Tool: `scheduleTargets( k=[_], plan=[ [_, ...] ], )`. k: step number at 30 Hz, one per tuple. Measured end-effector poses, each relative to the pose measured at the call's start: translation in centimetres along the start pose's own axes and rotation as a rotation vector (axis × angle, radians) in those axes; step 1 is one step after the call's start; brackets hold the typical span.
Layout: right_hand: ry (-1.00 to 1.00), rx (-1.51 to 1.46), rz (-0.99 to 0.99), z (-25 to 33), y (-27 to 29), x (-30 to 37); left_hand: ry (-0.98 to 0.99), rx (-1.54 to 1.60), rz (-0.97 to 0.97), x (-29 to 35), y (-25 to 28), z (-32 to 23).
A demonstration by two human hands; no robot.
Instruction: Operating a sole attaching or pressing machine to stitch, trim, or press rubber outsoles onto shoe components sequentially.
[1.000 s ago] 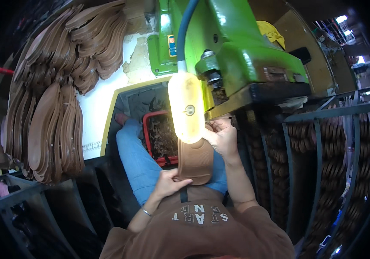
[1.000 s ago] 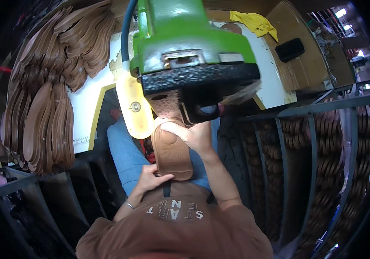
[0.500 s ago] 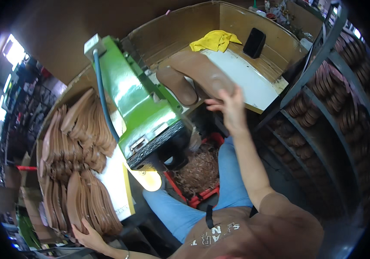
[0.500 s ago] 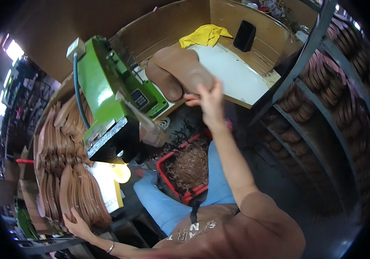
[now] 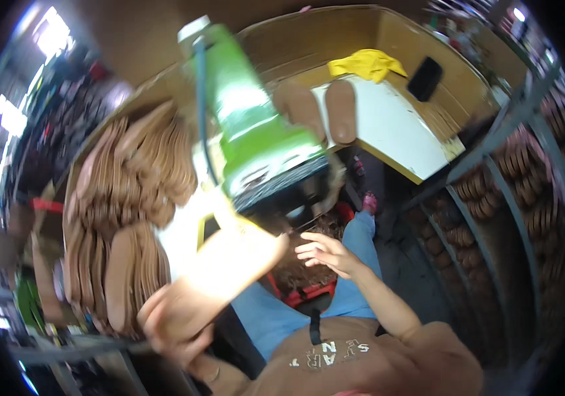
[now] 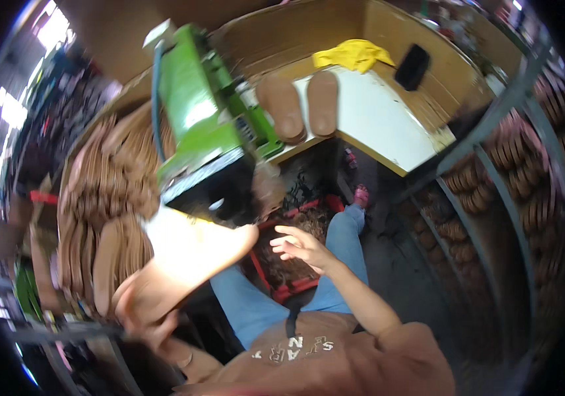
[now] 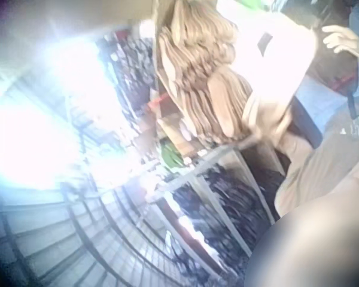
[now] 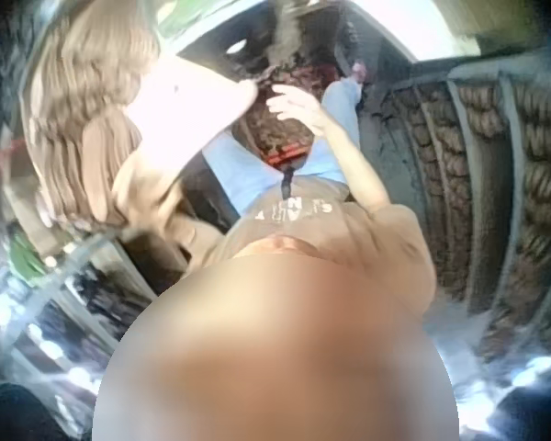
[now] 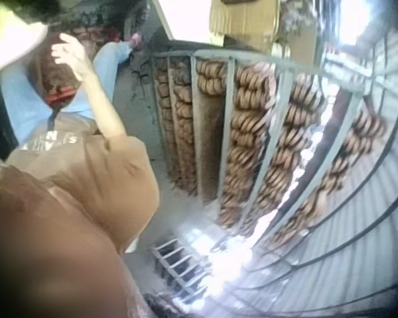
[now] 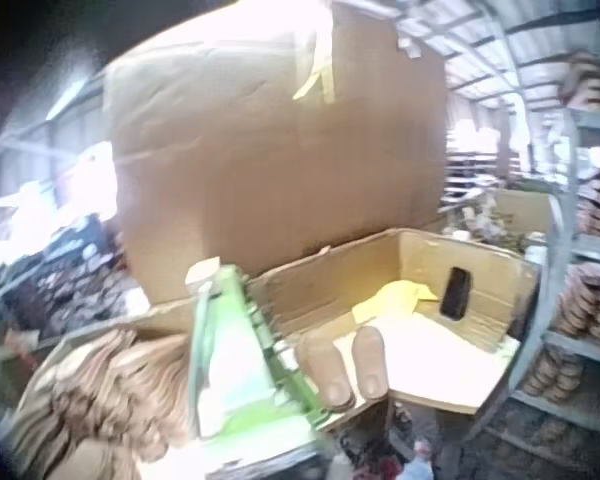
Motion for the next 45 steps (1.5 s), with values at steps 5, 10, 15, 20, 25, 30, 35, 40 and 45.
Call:
scheduleTargets(
  k=[5,10,15,20,25,30,35,40,45],
  plan=[
    [-0.129,-0.011,-0.187,-3.8,3.5,7.9,0.486,0.728,0.401,7.0,-12.3,7.3],
    [-0.084,-0.025,-0.276,-7.6,2.9,11.8,0.971,0.964,0.555,10.5,-20.0,4.2],
    [-0.064,0.042,-0.232,-8.1,-1.3,10.4,0.543,0.385,0.438,4.8,-21.4,3.8],
    [-0.12,0.173,-0.154,-7.9,-1.0,11.9,0.66,0.52,0.266,6.3,-20.1,3.9],
    [-0.092,0.098,-0.337,-6.1,2.5,16.2,0.979,0.755,0.24,8.2,-19.7,3.8],
    [0.213,0.138,-0.594,-0.3,5.3,17.2,0.89,0.912,0.22,8.4,-20.4,4.4],
    [0.424,0.193,-0.694,6.1,7.7,15.0,0.936,1.054,0.249,7.9,-20.7,3.7],
    [0.488,0.243,-0.674,10.8,7.8,10.4,0.768,0.943,0.214,7.5,-20.2,4.8],
    [0.493,0.168,-0.565,11.8,6.0,6.3,0.722,0.69,0.357,5.7,-16.7,6.6]
  ],
)
Point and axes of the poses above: each hand's wrist, its own x-axis away from the middle knuckle, its own y-axis out of the back of the hand, z = x × y, the point moved 4 cm from there along -x, towards the middle knuckle
